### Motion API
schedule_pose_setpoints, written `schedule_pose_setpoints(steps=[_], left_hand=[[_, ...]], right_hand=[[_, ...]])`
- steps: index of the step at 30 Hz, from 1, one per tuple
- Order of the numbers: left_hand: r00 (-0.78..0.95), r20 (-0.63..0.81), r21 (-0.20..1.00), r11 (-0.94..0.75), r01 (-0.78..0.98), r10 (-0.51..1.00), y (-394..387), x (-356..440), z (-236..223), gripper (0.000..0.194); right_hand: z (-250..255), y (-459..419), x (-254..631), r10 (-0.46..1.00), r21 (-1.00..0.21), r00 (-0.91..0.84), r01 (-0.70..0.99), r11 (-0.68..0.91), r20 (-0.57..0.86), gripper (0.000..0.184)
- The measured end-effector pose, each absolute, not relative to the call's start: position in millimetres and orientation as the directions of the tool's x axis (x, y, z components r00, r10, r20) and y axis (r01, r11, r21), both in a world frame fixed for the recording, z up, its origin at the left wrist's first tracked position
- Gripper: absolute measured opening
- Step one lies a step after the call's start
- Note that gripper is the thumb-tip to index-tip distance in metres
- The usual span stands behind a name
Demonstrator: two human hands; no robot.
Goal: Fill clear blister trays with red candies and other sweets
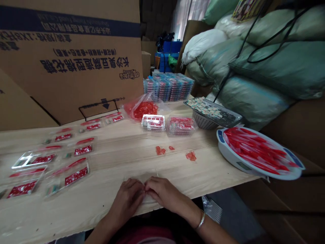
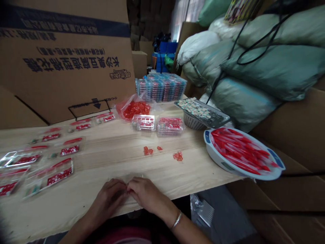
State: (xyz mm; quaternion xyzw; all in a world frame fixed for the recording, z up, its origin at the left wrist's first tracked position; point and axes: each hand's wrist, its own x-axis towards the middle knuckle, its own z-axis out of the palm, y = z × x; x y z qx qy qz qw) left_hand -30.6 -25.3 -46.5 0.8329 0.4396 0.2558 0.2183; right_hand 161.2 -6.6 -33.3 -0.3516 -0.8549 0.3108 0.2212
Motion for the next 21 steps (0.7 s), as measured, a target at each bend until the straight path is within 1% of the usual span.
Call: schedule_pose_setpoints(steps=[3, 6, 7, 8, 9, 11, 13, 15, 16, 18, 19, 20, 21], left_hand=[[0.464, 0.278, 0.566, -0.534, 0.628, 0.841, -23.7, -26.1, -48.2, 0.012], [0.452, 0.286, 0.539, -0.532, 0.653, 0.845, -22.8, -23.1, -49.3, 0.010], [0.450, 0.280, 0.535, -0.527, 0.661, 0.848, -22.4, -22.4, -48.9, 0.010], [0.447, 0.274, 0.533, -0.521, 0.666, 0.852, -21.8, -21.5, -48.3, 0.008], [0.444, 0.274, 0.530, -0.519, 0.670, 0.853, -21.0, -20.3, -47.5, 0.007], [0.458, 0.280, 0.514, -0.535, 0.671, 0.844, -19.3, -17.3, -46.5, 0.006], [0.492, 0.275, 0.493, -0.561, 0.665, 0.826, -17.8, -14.0, -47.4, 0.010], [0.527, 0.252, 0.492, -0.576, 0.653, 0.812, -17.7, -11.8, -49.7, 0.016], [0.530, 0.244, 0.503, -0.573, 0.647, 0.812, -18.5, -11.2, -50.5, 0.018], [0.490, 0.270, 0.553, -0.550, 0.626, 0.829, -21.9, -10.6, -49.9, 0.013], [0.447, 0.294, 0.600, -0.527, 0.602, 0.845, -24.2, -10.0, -47.9, 0.012], [0.384, 0.310, 0.666, -0.487, 0.565, 0.870, -26.6, -8.7, -44.9, 0.015], [0.305, 0.304, 0.750, -0.424, 0.508, 0.903, -28.7, -6.8, -41.0, 0.020]], right_hand=[[-34.4, -9.0, 166.2, 0.746, -0.712, -0.642, 0.439, 0.548, 0.178, 0.009], [-33.0, 2.7, 179.0, 0.724, -0.710, -0.641, 0.384, 0.590, 0.255, 0.007], [-32.5, 12.1, 185.5, 0.752, -0.706, -0.593, 0.398, 0.585, 0.289, 0.006], [-32.1, 24.0, 192.8, 0.804, -0.699, -0.505, 0.451, 0.555, 0.313, 0.006], [-32.2, 37.8, 200.5, 0.860, -0.690, -0.391, 0.523, 0.500, 0.327, 0.010], [-34.1, 66.9, 215.8, 0.936, -0.639, -0.155, 0.694, 0.331, 0.317, 0.013], [-37.2, 90.7, 228.3, 0.953, -0.607, -0.078, 0.756, 0.247, 0.291, 0.013], [-39.6, 102.6, 236.2, 0.960, -0.605, -0.092, 0.759, 0.240, 0.265, 0.014], [-39.8, 103.3, 238.1, 0.962, -0.609, -0.097, 0.757, 0.237, 0.254, 0.015], [-37.8, 94.3, 237.7, 0.966, -0.611, -0.094, 0.759, 0.227, 0.242, 0.015], [-35.7, 85.2, 235.3, 0.967, -0.624, -0.092, 0.749, 0.223, 0.236, 0.014], [-33.0, 73.8, 231.4, 0.970, -0.666, -0.099, 0.712, 0.224, 0.221, 0.012], [-29.9, 60.9, 226.0, 0.974, -0.736, -0.124, 0.639, 0.223, 0.188, 0.008]])
